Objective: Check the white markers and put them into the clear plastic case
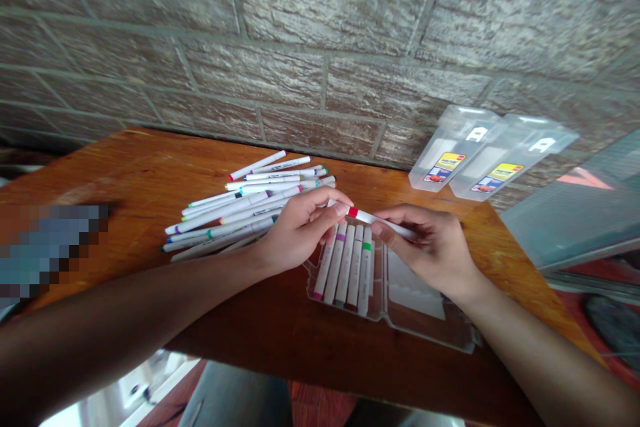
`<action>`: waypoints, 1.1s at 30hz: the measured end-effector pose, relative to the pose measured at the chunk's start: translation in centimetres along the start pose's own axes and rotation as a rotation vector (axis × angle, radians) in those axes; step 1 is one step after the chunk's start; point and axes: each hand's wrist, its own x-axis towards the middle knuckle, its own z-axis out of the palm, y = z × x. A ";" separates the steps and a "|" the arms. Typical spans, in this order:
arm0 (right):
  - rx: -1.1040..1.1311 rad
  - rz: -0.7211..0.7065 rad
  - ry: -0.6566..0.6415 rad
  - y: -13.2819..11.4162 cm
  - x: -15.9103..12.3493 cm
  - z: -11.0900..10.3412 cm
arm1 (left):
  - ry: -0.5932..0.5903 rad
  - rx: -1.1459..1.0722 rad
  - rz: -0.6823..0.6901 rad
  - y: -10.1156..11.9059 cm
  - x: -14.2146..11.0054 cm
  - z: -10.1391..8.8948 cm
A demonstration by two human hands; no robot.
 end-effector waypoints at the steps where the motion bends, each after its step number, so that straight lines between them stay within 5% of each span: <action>1: 0.006 0.003 0.002 0.0 0.0 0.0 | 0.006 -0.002 -0.001 0.0 0.0 0.0; 33: 0.611 0.342 0.149 0.4 1.0 -0.7 | 0.197 -0.285 -0.135 0.3 1.0 -0.6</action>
